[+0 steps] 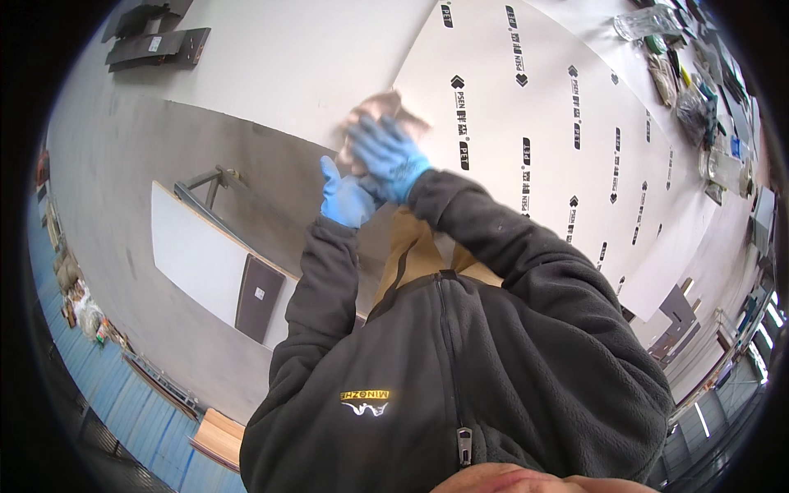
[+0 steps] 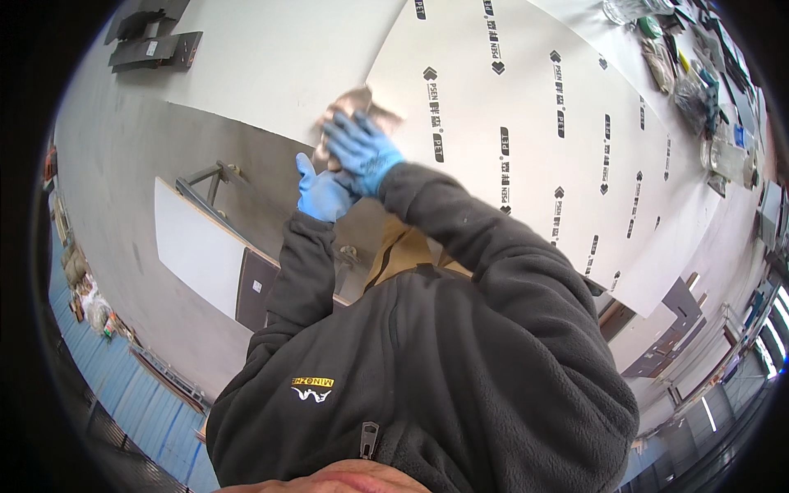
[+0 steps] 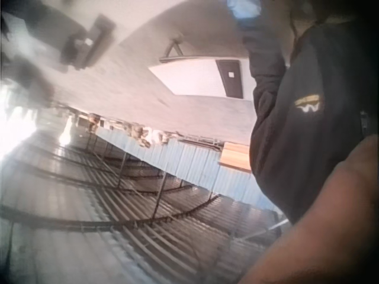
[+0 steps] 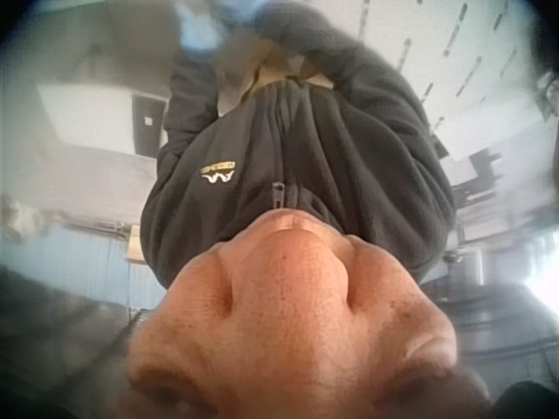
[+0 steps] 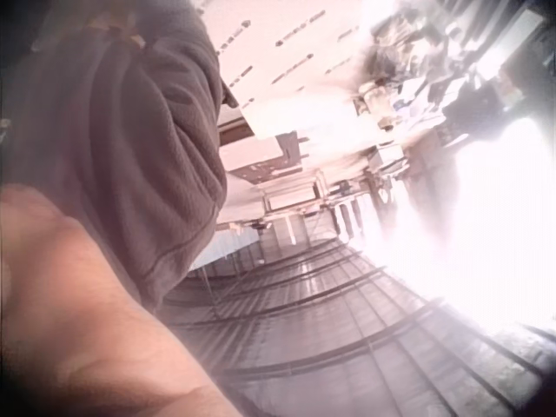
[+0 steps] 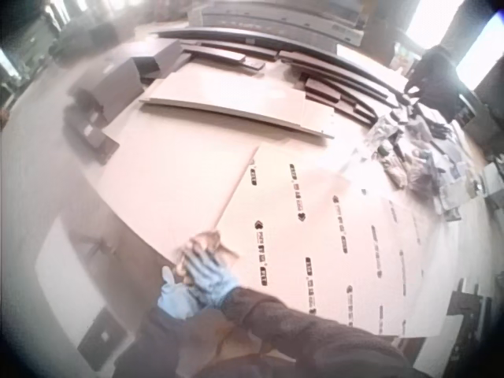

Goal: The person wipes a large cabinet panel with a cloth, pours liquid from a bottle onto the cloth, and continues wiping both sides. They then move the panel to the floor, align it with another panel, and inspect the seam before picking up a metal rod and walking toward a stack of panels.

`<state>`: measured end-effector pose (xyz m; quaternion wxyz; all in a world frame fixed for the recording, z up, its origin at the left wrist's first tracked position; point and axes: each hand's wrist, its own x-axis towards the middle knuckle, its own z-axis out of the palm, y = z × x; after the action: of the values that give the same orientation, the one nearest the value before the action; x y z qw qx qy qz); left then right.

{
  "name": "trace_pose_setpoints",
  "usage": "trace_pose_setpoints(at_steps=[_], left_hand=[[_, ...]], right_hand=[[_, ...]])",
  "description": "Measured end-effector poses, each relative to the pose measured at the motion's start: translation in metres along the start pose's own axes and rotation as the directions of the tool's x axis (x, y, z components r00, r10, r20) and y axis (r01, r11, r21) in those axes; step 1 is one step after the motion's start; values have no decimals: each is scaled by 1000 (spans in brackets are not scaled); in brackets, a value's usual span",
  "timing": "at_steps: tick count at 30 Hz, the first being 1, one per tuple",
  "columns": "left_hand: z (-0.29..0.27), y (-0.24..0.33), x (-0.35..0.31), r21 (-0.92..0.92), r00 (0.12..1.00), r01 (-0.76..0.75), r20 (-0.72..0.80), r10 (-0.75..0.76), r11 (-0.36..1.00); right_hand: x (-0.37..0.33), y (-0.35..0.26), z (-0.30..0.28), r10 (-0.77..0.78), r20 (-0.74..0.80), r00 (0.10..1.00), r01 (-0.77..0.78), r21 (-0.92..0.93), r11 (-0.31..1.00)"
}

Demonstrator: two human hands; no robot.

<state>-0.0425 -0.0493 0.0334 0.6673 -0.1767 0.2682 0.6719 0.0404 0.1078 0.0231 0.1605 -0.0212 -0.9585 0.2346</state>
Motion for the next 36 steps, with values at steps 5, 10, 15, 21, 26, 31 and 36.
trace_pose_setpoints(at_steps=[5,10,15,21,26,31,36], left_hand=[[-3,0,-7,55,989,-65,-130,72,996],[-9,-5,-5,-80,988,-81,-140,69,994],[-27,-19,-17,-59,994,-97,-62,93,994],[-42,-22,-35,-243,988,-115,-126,86,963],[-42,-32,-34,-181,985,-159,-94,144,971],[-52,-37,-37,-233,977,-203,-107,183,951],[-58,-42,-45,-154,967,-242,-117,225,958]], right_hand=[[-52,-29,7,-41,42,998,44,-65,997],[-39,-32,-18,-48,68,997,45,51,998],[-2,-18,-25,-119,-18,993,119,40,992],[-16,3,-26,-173,50,984,169,69,983],[0,-3,-35,-179,43,983,176,66,982],[-11,20,-67,-115,14,993,115,-5,993],[14,32,-14,99,-63,993,-108,-157,982]])
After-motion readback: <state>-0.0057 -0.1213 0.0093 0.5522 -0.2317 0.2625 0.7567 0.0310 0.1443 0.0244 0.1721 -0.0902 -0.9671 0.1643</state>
